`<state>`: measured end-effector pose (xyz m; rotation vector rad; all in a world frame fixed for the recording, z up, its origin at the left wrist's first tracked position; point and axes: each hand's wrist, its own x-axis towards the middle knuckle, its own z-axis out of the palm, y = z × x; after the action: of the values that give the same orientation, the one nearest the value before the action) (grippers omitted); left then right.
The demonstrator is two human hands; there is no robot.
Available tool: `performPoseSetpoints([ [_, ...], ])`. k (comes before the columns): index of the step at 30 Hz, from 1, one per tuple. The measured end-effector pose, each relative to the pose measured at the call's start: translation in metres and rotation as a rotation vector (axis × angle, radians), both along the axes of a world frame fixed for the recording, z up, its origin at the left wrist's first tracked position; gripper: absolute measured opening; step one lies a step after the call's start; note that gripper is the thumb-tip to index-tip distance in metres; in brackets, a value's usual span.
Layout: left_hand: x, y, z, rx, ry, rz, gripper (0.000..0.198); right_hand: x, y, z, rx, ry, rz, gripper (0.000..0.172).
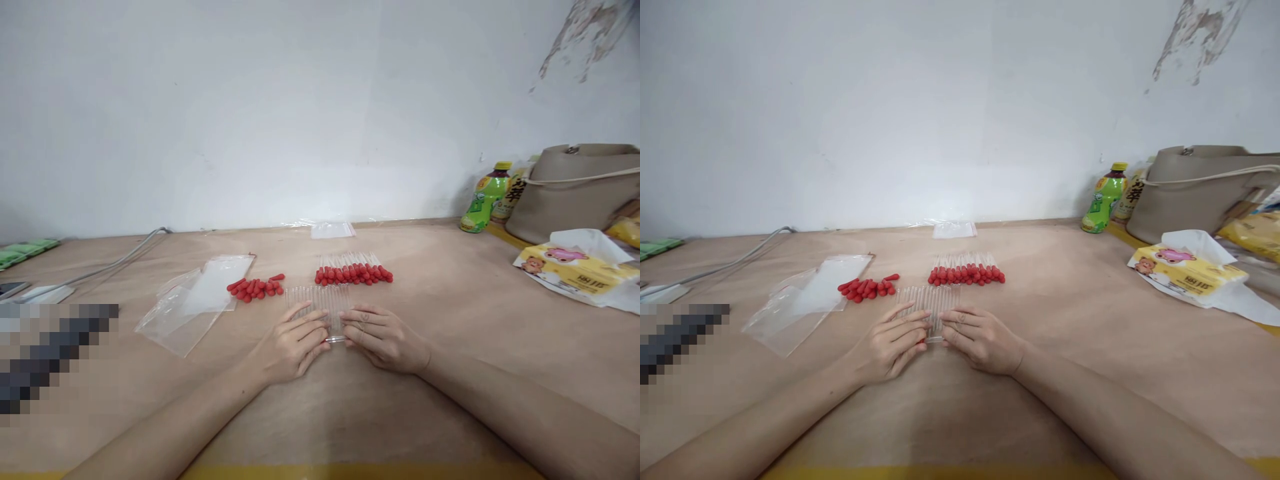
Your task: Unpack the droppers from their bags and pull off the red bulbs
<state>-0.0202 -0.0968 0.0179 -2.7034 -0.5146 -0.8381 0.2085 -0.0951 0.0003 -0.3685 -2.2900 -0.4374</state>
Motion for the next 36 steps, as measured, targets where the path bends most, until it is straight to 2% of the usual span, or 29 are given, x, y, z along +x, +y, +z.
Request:
performPoseSetpoints([
  [4, -0.017, 0.003, -0.002, -0.006, -0.069, 0.061, 0.012, 0.010, 0.002, 0.001, -0.091, 0.132, -0.037, 0.016],
  [6, -0.026, 0.007, -0.001, -0.006, -0.111, 0.132, 0.011, 0.014, 0.005, 0.001, -0.196, 0.218, -0.123, 0.015],
  [9, -0.036, 0.018, 0.006, -0.045, -0.194, 0.270, 0.016, 0.015, 0.011, 0.000, -0.287, 0.225, -0.275, 0.016],
  [13, -0.047, 0.039, 0.024, -0.217, -0.291, 0.522, 0.025, 0.015, 0.016, 0.000, -0.373, 0.216, -0.420, 0.022],
  [16, -0.057, 0.059, 0.041, -0.299, -0.265, 0.681, 0.025, 0.016, 0.018, 0.001, -0.416, 0.243, -0.511, 0.021],
  [19, -0.063, 0.076, 0.056, -0.391, -0.199, 0.784, 0.028, 0.016, 0.019, -0.001, -0.423, 0.267, -0.574, 0.013],
  [22, -0.061, 0.085, 0.064, -0.477, -0.141, 0.867, 0.028, 0.016, 0.019, -0.001, -0.430, 0.260, -0.595, 0.008],
  [25, -0.053, 0.088, 0.065, -0.552, -0.066, 0.947, 0.024, 0.015, 0.019, -0.001, -0.409, 0.259, -0.595, 0.009],
  [28, -0.048, 0.086, 0.060, -0.612, -0.024, 0.949, 0.026, 0.015, 0.020, -0.001, -0.387, 0.260, -0.593, 0.011],
  [33, -0.049, 0.088, 0.056, -0.552, 0.012, 0.980, 0.037, 0.015, 0.022, -0.003, -0.382, 0.271, -0.622, 0.012],
  [36, -0.050, 0.089, 0.060, -0.440, -0.043, 1.034, 0.044, 0.014, 0.023, -0.005, -0.358, 0.270, -0.634, 0.013],
])
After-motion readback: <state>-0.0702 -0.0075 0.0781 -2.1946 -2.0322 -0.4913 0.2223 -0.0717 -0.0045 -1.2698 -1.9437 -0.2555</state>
